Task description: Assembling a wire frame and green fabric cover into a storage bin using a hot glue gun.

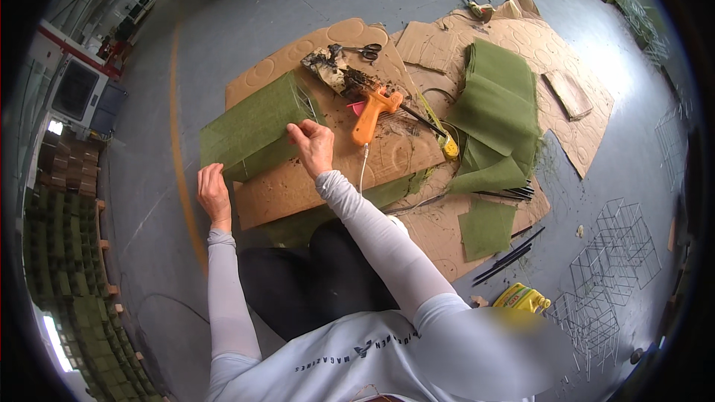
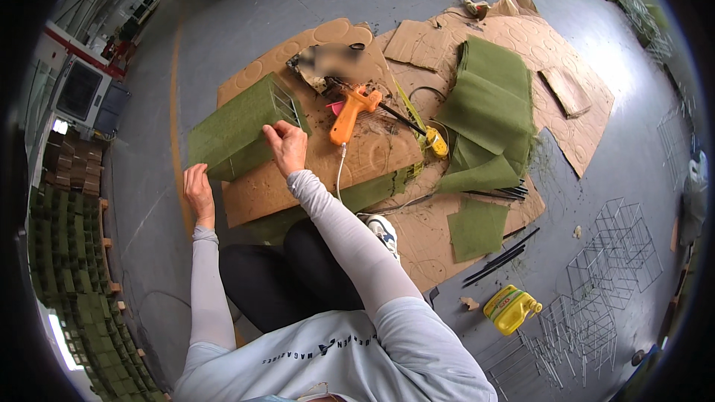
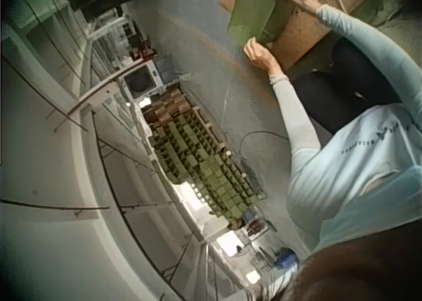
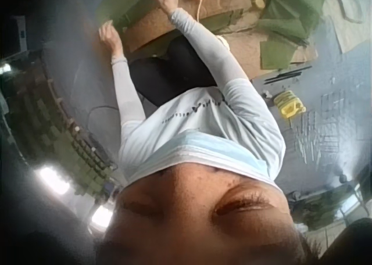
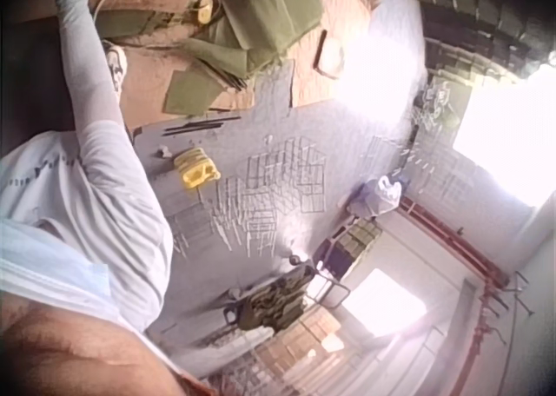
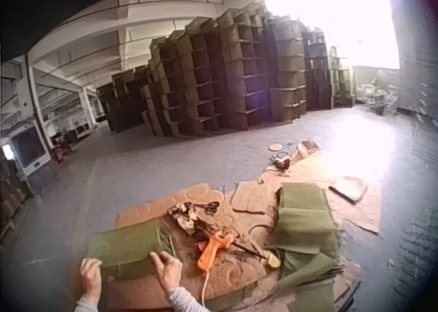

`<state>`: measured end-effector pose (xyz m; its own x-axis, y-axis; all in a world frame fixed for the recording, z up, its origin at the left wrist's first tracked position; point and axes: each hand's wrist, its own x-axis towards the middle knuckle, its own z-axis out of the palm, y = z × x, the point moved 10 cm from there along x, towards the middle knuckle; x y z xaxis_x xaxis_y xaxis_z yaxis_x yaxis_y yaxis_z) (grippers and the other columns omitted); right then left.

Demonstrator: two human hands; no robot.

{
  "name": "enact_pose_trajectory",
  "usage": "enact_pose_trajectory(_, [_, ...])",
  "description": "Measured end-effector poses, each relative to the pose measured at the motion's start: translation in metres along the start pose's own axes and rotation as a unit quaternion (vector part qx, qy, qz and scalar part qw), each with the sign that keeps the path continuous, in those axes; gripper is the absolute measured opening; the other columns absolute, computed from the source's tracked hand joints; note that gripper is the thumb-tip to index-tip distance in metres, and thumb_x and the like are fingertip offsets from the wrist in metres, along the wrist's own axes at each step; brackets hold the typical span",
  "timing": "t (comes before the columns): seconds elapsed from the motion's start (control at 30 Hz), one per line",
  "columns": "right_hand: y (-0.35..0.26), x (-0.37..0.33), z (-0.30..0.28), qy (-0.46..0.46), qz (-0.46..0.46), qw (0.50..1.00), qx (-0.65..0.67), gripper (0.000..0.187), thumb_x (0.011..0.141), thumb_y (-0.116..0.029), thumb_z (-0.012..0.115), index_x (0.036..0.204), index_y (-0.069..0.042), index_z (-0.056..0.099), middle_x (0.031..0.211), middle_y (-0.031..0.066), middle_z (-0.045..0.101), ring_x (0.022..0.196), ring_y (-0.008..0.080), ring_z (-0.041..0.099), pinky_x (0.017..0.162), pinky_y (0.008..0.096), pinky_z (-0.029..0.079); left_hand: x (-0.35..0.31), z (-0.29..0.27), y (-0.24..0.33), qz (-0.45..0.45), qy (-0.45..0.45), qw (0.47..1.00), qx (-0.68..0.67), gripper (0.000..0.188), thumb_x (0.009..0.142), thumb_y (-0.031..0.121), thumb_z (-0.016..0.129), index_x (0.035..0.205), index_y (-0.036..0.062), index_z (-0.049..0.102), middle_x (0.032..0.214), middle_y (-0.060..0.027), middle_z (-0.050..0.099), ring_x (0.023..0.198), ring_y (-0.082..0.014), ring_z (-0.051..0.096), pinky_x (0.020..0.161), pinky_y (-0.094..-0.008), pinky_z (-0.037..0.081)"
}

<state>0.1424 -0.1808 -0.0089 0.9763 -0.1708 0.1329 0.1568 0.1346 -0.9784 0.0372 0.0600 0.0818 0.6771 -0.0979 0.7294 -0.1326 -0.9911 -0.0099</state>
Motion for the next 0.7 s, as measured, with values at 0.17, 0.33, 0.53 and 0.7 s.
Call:
enact_pose_trajectory(0.17, [0.013,0.003,-0.005,0.01,0.015,1.0,0.008,0.024,0.085,-0.02,0.067,0.074,0.001,0.068,0.06,0.004,0.065,0.055,0.0079,0.057,0.054,0.0254,0.044,0.0,-0.004,0.007,0.023,0.005,1.0,-0.002,0.014,0.077,-0.003,0.064,0.089,0.0024,0.065,0.091,-0.0078,0.063,0.089,-0.0258,0.061,0.075,-0.0369,0.051])
enact_pose_trajectory(0.33, [0.027,0.006,-0.008,0.022,0.026,0.999,0.037,0.025,0.085,-0.02,0.067,0.074,0.002,0.067,0.06,0.0057,0.065,0.054,0.0101,0.058,0.053,0.0271,0.045,-0.003,0.001,0.009,0.024,-0.015,1.0,0.0,0.014,0.076,-0.004,0.065,0.089,0.0018,0.064,0.09,-0.0087,0.062,0.088,-0.0268,0.06,0.075,-0.0367,0.051])
enact_pose_trajectory(0.53, [0.029,0.006,0.001,-0.002,0.028,0.998,0.051,0.021,0.085,-0.016,0.067,0.076,0.003,0.068,0.063,0.0056,0.066,0.055,0.009,0.057,0.053,0.0248,0.045,-0.009,-0.001,-0.001,0.01,-0.005,1.0,-0.001,0.012,0.077,-0.003,0.064,0.088,0.0022,0.064,0.089,-0.0082,0.061,0.087,-0.0265,0.059,0.074,-0.0364,0.051])
enact_pose_trajectory(0.7, [0.039,0.016,0.001,-0.015,0.011,0.997,0.075,0.022,0.086,-0.014,0.069,0.074,0.004,0.066,0.065,0.0048,0.066,0.058,0.0095,0.058,0.056,0.0243,0.045,-0.013,-0.003,-0.011,-0.036,0.036,0.999,0.002,0.01,0.076,-0.002,0.063,0.085,0.0036,0.065,0.089,-0.0069,0.06,0.087,-0.0249,0.059,0.074,-0.0359,0.051])
